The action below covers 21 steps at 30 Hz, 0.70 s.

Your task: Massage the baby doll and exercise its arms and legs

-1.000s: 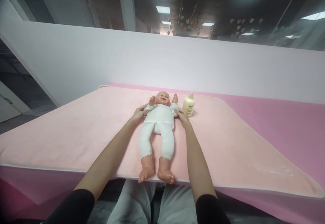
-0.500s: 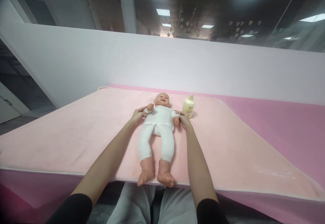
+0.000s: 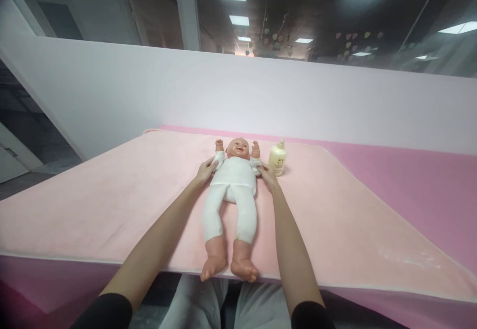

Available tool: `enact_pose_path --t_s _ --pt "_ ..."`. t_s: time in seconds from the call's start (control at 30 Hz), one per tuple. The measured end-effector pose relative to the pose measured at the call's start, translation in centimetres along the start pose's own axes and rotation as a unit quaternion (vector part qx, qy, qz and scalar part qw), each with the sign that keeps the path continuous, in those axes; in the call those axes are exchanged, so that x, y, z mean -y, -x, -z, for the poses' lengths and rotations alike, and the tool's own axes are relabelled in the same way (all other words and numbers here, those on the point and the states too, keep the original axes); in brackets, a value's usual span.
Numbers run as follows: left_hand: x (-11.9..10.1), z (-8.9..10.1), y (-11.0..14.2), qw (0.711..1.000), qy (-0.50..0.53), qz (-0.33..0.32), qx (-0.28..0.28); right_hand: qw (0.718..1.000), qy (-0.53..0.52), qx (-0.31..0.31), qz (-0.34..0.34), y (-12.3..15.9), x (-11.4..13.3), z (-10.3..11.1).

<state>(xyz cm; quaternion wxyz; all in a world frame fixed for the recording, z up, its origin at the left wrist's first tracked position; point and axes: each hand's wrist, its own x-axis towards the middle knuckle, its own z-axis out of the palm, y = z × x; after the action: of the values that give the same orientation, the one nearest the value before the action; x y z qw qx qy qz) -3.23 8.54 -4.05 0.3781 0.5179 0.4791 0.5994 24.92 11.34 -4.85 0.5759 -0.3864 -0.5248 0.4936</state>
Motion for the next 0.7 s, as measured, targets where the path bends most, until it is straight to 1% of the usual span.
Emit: enact_pose_path --t_s 0.1,0.17,0.23,0.33,0.4,0.43,0.5,0.57,0.6,0.67,0.7 --pt "-0.5 0.0 0.0 0.999 -0.047 -0.004 -0.004 0.999 0.039 -0.013 -0.01 -0.2 -0.1 -0.2" --pt "-0.7 -0.2 -0.1 0.996 -0.087 -0.007 -0.016 0.997 0.074 -0.022 -0.016 -0.4 -0.1 -0.5" --pt "-0.9 -0.6 -0.3 0.989 -0.142 -0.012 -0.04 0.993 0.112 -0.036 -0.02 -0.7 -0.1 -0.8" --pt "-0.9 -1.1 -0.3 0.97 -0.228 -0.009 -0.08 0.98 0.183 -0.078 -0.015 -1.1 -0.2 -1.4" --pt "-0.8 -1.3 -0.3 0.962 -0.256 -0.005 -0.09 0.971 0.217 -0.104 -0.002 -1.1 -0.3 -1.5" --pt "-0.6 -1.2 -0.3 0.963 -0.254 -0.007 -0.088 0.97 0.219 -0.108 0.004 -1.1 -0.3 -1.6" --pt "-0.4 -0.9 -0.1 0.977 -0.205 -0.02 -0.062 0.978 0.187 -0.093 0.004 -0.8 -0.3 -1.4" --pt "-0.3 -0.4 0.0 0.994 -0.102 -0.025 -0.013 0.99 0.128 -0.063 -0.005 -0.4 -0.2 -1.1" --pt "-0.3 -0.2 0.1 0.999 -0.045 -0.019 0.012 0.994 0.095 -0.05 -0.012 -0.3 -0.1 -0.9" --pt "-0.4 0.2 0.3 0.998 0.045 0.004 0.046 0.999 0.034 -0.031 -0.025 0.0 0.1 -0.4" --pt "-0.5 0.4 0.4 0.996 0.072 0.017 0.053 0.999 0.006 -0.021 -0.031 0.1 0.2 -0.2"
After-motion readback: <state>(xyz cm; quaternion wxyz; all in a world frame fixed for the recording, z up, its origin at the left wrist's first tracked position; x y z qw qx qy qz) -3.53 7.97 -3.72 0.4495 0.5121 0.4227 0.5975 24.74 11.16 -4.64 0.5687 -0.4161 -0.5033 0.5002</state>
